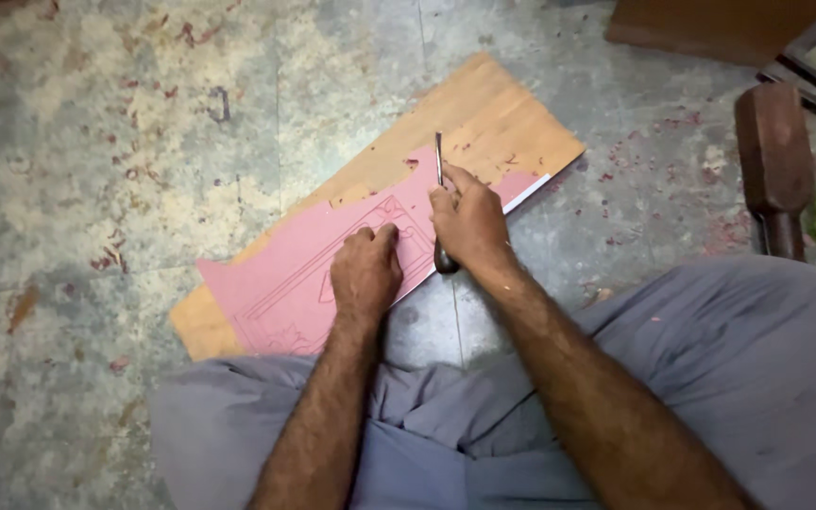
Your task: The person is carving decorative floral and geometric patterns into a wooden board using a small hand-held carving tool, moving the tool along marked lines while holding the board in place.
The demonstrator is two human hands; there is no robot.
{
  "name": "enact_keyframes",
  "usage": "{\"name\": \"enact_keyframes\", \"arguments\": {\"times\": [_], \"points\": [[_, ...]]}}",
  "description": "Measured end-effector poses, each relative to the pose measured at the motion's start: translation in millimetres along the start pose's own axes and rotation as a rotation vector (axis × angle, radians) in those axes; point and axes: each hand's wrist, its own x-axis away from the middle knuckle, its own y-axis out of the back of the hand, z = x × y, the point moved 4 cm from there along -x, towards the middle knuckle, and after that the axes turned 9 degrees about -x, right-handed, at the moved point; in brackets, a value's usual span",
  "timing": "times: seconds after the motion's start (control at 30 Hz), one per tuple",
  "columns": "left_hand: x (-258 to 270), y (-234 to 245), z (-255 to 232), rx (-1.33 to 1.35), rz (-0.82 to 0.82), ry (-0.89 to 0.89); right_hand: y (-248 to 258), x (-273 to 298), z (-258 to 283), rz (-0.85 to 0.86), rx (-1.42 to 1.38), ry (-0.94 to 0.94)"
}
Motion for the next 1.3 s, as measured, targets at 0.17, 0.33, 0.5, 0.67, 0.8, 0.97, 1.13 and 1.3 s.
{"name": "enact_keyframes", "arguments": {"times": [0.17, 0.33, 0.5, 0.67, 0.8, 0.97, 1.13, 1.3], "points": [[5, -3, -7, -0.04, -0.052, -0.079, 2, -2, -6, -0.055, 0.068, 0.114], [11, 2, -13, 0.012, -0.101, -0.151, 1, -3, -10, -0.046, 0.086, 0.129], [9, -5, -8, -0.108, -0.049, -0.11, -1, -2, -11, -0.032, 0.131, 0.122], [8, -9, -11, -0.222, -0.061, -0.129, -4, -1, -19, -0.003, 0.143, 0.097], [5, 8, -2, -0.302, 0.125, -0.097, -7, 0, -27, 0.048, 0.245, -0.011], [16, 43, 81, -0.157, 0.459, 0.39, -6, 5, -34, 0.081, 0.329, -0.106], [55, 56, 189, -0.047, 0.361, 0.544, -14, 9, -38, 0.117, 0.363, -0.03], [84, 30, 242, 0.107, 0.505, 0.725, -18, 20, -43, 0.2, 0.39, -0.066]]}}
